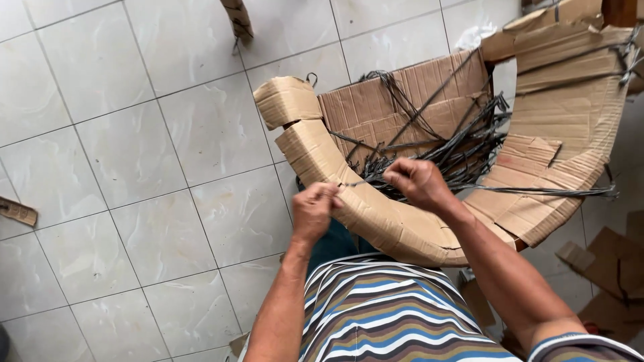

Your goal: Binding a chair frame with black plastic or rattan strips over protective cardboard.

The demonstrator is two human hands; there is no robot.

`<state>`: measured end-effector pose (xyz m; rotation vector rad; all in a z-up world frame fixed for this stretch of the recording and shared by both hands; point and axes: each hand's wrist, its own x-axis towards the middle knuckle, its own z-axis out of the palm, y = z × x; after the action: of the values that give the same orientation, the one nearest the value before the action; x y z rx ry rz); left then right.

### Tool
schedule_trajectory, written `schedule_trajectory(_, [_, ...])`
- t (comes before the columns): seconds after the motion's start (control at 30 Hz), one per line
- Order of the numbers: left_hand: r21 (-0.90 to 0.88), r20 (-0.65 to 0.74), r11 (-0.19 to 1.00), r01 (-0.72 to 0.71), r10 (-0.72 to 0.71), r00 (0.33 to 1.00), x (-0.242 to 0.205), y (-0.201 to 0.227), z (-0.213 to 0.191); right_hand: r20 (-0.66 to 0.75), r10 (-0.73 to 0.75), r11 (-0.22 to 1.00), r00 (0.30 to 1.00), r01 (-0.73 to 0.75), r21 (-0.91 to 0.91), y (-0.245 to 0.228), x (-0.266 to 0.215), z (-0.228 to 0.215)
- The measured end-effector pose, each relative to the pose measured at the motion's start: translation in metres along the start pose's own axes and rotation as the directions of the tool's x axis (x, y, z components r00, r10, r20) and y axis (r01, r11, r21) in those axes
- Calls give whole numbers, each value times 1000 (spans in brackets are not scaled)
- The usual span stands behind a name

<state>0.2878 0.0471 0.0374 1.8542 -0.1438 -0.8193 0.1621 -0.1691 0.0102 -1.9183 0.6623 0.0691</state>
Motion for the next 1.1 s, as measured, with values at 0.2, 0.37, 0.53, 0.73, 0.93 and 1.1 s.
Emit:
schedule_trajectory(0.2, [-209,-402,964,166,-240,884,52,-58,-70,-190,258,965,947,-264,-7,87,72,14])
schedule_trajectory(0.37, [-65,-126,917,393,-398,909,123,-262,-80,-127,344,935,930,-351,-40,159,147,87])
schedule_trajectory(0.53, [0,-8,890,456,-456,890,138,-338,-84,-20,431,897,902,-431,-103,201,202,161])
schedule_trajectory(0.73, [-134,-53,851,508,-519,853,151,-383,-84,256,492,863,832,-505,-15,190,241,206])
schedule_trajectory(0.93, [-290,-84,788,543,-587,805,137,-399,-64,529,446,727,722,-637,257,160,244,195])
schedule_trajectory(1.1, [-407,-108,750,521,-606,788,130,-381,-57,506,458,671,731,-658,342,159,249,199])
